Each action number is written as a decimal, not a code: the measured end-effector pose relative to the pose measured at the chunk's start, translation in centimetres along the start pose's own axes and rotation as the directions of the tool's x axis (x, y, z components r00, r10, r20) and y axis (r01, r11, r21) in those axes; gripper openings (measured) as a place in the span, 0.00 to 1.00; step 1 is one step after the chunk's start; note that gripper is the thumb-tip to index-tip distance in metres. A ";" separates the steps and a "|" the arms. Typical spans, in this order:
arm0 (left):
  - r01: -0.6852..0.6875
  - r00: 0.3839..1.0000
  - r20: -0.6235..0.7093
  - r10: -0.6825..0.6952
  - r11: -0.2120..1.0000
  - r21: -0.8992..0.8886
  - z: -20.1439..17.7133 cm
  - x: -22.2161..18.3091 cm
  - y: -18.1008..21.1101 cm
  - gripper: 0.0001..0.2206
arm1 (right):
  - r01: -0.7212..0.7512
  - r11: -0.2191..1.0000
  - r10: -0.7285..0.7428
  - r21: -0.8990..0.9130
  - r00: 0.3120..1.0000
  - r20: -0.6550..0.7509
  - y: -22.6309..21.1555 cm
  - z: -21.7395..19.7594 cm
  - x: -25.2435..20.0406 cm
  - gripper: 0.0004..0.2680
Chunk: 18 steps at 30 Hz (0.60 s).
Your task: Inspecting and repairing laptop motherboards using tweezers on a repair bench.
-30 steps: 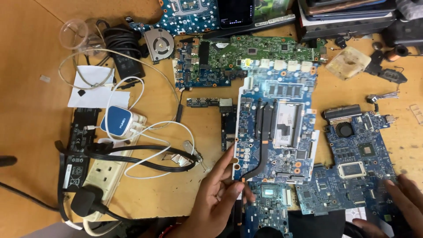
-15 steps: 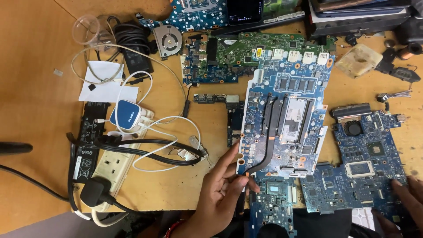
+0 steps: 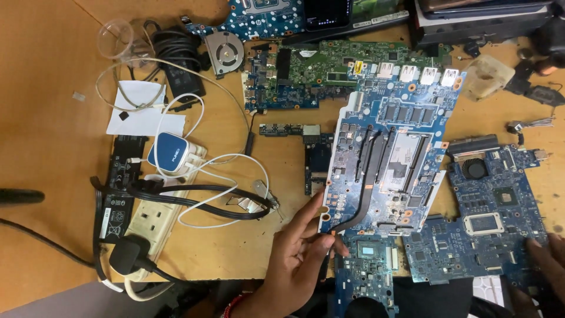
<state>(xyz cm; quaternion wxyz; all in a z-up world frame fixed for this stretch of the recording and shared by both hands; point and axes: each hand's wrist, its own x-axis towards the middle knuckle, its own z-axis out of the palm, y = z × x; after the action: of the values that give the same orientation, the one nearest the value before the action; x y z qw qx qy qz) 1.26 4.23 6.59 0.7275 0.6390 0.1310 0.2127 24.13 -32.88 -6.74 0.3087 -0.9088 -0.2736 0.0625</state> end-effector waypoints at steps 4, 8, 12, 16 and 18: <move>0.033 0.999 -0.003 -0.033 0.999 -0.002 -0.1 -0.1 -0.1 0.27 | -0.319 0.927 0.309 0.195 0.948 0.081 1.0 0.4 2.2 0.15; 0.040 0.999 -0.010 -0.040 0.999 0.009 -0.1 -0.1 0.0 0.27 | -0.552 0.805 0.524 0.216 0.833 0.177 -1.6 -0.2 1.7 0.16; 0.016 1.000 -0.008 -0.016 1.000 0.003 -0.1 -0.2 -0.3 0.26 | -0.598 0.709 0.565 0.374 0.799 0.207 -0.2 0.4 2.6 0.09; -0.017 1.000 -0.006 0.017 1.000 0.009 0.0 -0.1 -0.3 0.25 | -0.643 0.667 0.599 0.376 0.763 0.242 2.5 1.2 2.7 0.08; -0.007 1.000 -0.008 0.007 0.999 0.037 0.0 0.0 0.0 0.26 | -0.589 0.753 0.557 0.294 0.808 0.192 6.5 2.1 2.7 0.12</move>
<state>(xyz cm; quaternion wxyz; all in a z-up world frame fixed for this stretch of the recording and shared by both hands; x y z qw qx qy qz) 1.21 4.22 6.56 0.7144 0.6519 0.1355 0.2153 28.81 -34.61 -12.16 0.4136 -0.8774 0.0192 0.2422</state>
